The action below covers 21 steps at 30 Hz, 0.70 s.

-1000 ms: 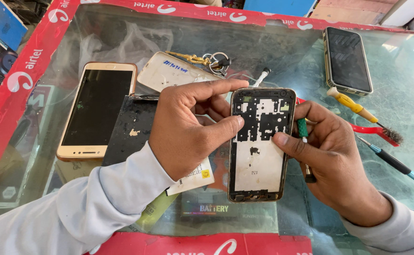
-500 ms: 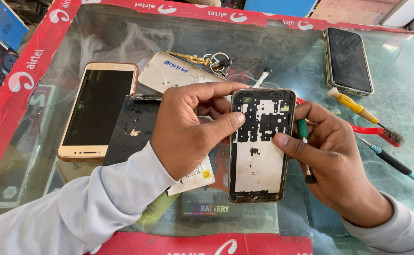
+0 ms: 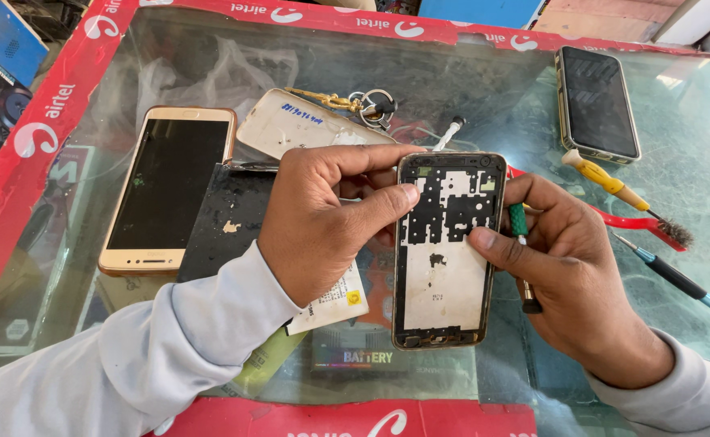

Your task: The person uses a screwdriver to remove screws from the back of a white smartphone, then flips it to access the front. They continue unscrewing internal components and use a brush to clean the exposed interior. The phone remains disassembled throughout the clip.

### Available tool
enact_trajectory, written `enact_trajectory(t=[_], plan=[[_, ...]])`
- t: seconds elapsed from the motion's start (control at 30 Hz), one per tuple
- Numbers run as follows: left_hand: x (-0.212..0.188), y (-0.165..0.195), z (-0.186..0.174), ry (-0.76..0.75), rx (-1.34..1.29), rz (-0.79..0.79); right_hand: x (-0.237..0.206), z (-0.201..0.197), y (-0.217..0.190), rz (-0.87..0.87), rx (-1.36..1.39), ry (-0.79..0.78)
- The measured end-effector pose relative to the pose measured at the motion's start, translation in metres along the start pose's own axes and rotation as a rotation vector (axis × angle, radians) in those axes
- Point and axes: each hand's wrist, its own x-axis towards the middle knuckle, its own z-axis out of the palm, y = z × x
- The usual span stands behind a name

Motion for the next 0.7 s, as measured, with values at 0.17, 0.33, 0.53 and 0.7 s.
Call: enact_trajectory(t=[0.17, 0.33, 0.53, 0.7], plan=[[0.0001, -0.0003, -0.0007, 0.001, 0.034, -0.018, -0.0002, 0.0011, -0.0008, 0.005, 0.0, 0.005], [0.0005, 0.0007, -0.0016, -0.048, 0.142, 0.032, -0.0003, 0.0019, -0.0021, -0.009, -0.014, 0.004], [0.0008, 0.0031, -0.0009, -0.074, 0.105, -0.001, -0.0007, 0.0017, -0.003, -0.003, -0.042, 0.007], [0.0002, 0.0049, 0.0023, -0.062, 0.133, 0.004, -0.0008, 0.0007, -0.0035, -0.016, -0.041, 0.004]])
